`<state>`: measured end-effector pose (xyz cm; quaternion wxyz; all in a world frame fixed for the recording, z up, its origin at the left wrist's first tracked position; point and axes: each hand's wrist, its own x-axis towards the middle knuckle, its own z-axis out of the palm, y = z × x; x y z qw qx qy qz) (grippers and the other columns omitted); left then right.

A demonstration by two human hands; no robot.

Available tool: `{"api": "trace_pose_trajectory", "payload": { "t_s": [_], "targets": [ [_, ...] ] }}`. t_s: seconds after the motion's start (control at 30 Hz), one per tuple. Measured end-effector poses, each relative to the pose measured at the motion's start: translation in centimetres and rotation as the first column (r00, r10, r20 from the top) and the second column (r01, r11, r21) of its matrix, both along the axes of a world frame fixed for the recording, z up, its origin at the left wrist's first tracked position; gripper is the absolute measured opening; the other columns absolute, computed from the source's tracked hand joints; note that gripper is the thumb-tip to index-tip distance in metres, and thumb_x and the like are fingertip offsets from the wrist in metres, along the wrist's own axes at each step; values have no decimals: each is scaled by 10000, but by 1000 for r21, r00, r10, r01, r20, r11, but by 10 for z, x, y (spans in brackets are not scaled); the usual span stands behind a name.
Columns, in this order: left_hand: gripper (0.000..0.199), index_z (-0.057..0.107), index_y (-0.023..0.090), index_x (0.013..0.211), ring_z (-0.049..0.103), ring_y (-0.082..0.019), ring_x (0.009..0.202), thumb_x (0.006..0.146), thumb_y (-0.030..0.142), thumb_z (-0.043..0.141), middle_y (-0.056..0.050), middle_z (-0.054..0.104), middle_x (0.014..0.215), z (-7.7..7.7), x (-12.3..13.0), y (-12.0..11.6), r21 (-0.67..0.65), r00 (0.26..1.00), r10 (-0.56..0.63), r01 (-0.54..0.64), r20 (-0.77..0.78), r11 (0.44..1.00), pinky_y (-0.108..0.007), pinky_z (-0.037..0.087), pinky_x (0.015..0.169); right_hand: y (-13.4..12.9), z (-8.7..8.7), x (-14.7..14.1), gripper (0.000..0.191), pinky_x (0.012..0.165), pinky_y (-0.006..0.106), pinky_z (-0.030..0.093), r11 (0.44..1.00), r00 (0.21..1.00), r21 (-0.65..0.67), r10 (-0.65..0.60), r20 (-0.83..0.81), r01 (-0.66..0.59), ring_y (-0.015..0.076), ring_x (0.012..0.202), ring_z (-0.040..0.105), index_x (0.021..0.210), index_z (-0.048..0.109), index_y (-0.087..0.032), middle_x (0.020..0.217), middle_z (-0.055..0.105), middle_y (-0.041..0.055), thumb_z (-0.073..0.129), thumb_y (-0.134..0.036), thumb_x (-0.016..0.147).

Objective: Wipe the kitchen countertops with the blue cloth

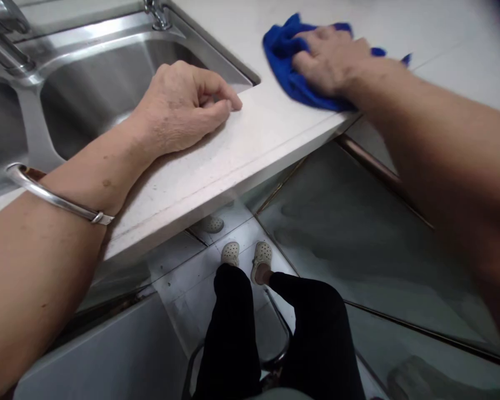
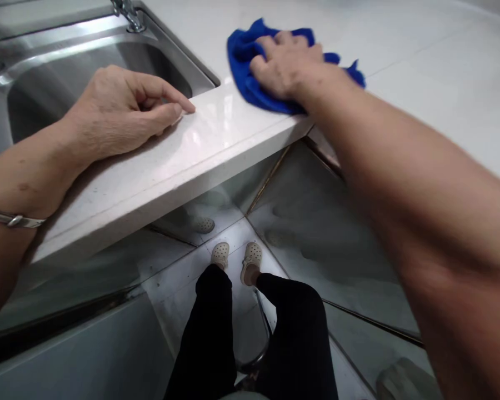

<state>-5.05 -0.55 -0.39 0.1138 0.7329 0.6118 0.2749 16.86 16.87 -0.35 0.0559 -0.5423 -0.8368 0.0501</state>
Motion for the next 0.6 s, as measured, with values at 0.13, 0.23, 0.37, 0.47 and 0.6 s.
{"api": "trace_pose_trajectory", "payload": {
  "t_s": [0.13,0.23,0.37,0.47,0.6],
  "targets": [
    [265,779,322,932,475,-165,579,806,346,548,36,585,504,-1,0,1,28,1000,-3,3,-18,1000,-378,483,736,-52,3,-21,607,1166,656,269,987,988,67,137,76,-143,402,1457,308,1568,342,-226,1603,325,109,248,-502,1036],
    [269,776,288,926,507,-135,565,814,281,532,40,621,545,0,2,0,121,999,-12,5,53,993,-333,489,669,-80,1,-32,573,1170,660,289,971,973,89,213,92,-221,391,1460,311,1544,372,-244,1583,354,82,280,-492,1036],
    [315,728,288,1049,555,-118,624,909,325,448,51,643,619,2,-2,-4,307,990,46,-85,134,948,-288,501,640,-101,-6,-41,508,1180,656,305,949,960,146,267,88,-278,376,1456,319,1499,416,-299,1563,396,14,308,-468,1032],
    [316,734,290,1054,551,-132,657,900,333,462,32,672,665,0,-9,-8,330,996,85,-94,40,939,-301,491,667,-105,-9,-37,530,1184,672,301,930,941,148,332,62,-338,352,1457,318,1498,397,-334,1553,422,-37,272,-517,1017],
    [299,764,301,1015,604,-187,716,844,307,519,-9,686,676,-3,-17,-15,268,993,42,-10,-113,963,-339,481,690,-92,-7,-17,516,1230,598,294,931,938,116,345,40,-347,252,1467,301,1500,346,-408,1550,424,-115,229,-546,1017]
  ]
}}
